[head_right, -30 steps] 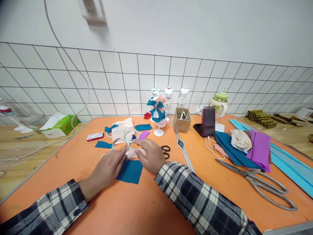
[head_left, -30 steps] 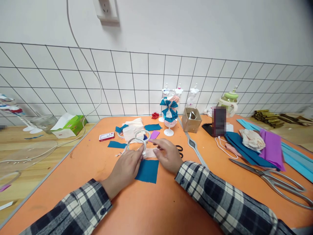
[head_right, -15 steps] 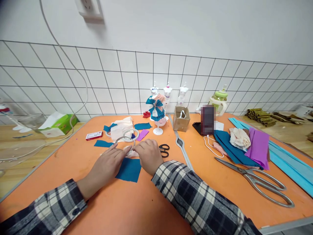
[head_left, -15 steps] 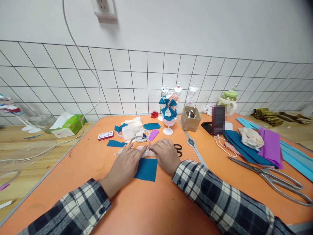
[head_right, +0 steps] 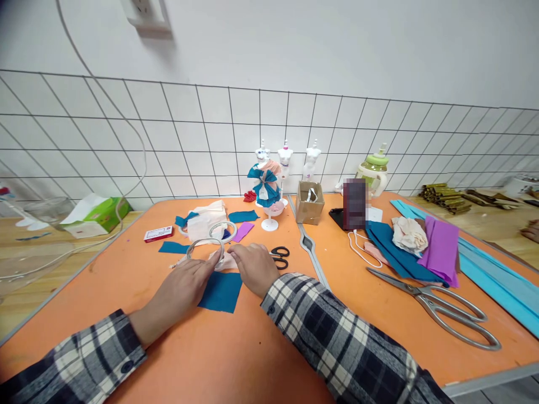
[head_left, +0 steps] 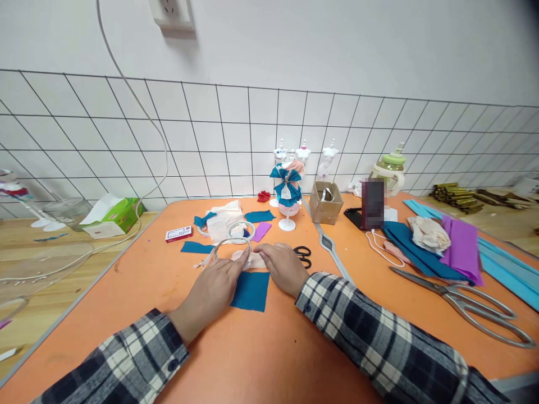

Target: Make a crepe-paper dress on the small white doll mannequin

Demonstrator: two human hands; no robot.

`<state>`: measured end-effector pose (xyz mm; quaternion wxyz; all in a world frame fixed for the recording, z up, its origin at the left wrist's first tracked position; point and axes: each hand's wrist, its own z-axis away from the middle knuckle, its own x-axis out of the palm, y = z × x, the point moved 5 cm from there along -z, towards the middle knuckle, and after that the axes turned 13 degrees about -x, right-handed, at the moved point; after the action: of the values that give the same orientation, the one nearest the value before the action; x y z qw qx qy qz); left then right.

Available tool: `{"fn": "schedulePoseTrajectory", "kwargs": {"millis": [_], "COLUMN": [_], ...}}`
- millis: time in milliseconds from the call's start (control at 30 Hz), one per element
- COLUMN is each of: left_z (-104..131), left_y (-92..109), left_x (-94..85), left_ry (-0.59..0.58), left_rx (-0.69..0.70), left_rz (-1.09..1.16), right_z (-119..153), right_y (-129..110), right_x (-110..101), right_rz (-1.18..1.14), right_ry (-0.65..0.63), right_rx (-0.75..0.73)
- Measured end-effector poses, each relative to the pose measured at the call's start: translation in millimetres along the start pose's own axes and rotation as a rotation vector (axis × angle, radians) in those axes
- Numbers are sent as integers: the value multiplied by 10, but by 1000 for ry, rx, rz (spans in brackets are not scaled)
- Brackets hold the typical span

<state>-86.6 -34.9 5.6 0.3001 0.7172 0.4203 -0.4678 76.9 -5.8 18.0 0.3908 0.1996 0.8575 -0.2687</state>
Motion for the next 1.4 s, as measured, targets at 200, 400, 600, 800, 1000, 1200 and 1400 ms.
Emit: {"fn": "schedulePoseTrajectory", "kwargs": {"millis": [200, 400, 600, 800, 1000, 1200, 1400], "left_z": [-4, -13, 10, -31, -34, -25, -29], "left_y": [9, 42, 72, 9, 43, 54, 56], "left_x": [8, -10, -28, 5, -134, -197, -323], "left_ry": [-35, -18, -13, -7, -57, -2, 57], "left_rx": [12, 33, 59, -180, -229, -97, 25], "left_rz": [21, 53, 139, 249, 258, 316, 444], "right_z": [34, 32, 28, 6, -8, 4, -13], "right_y": [-64, -185, -108, -152, -204, -241, -219], "right_x": [-279, -127, -68, -67, -4, -5, -39], "right_rz": [-141, 148, 272, 315, 10, -320, -549], "right_ry": [384, 149, 124, -14, -81, -18, -16], "right_rx": [-128, -394, -329, -255, -204, -94, -73]}}
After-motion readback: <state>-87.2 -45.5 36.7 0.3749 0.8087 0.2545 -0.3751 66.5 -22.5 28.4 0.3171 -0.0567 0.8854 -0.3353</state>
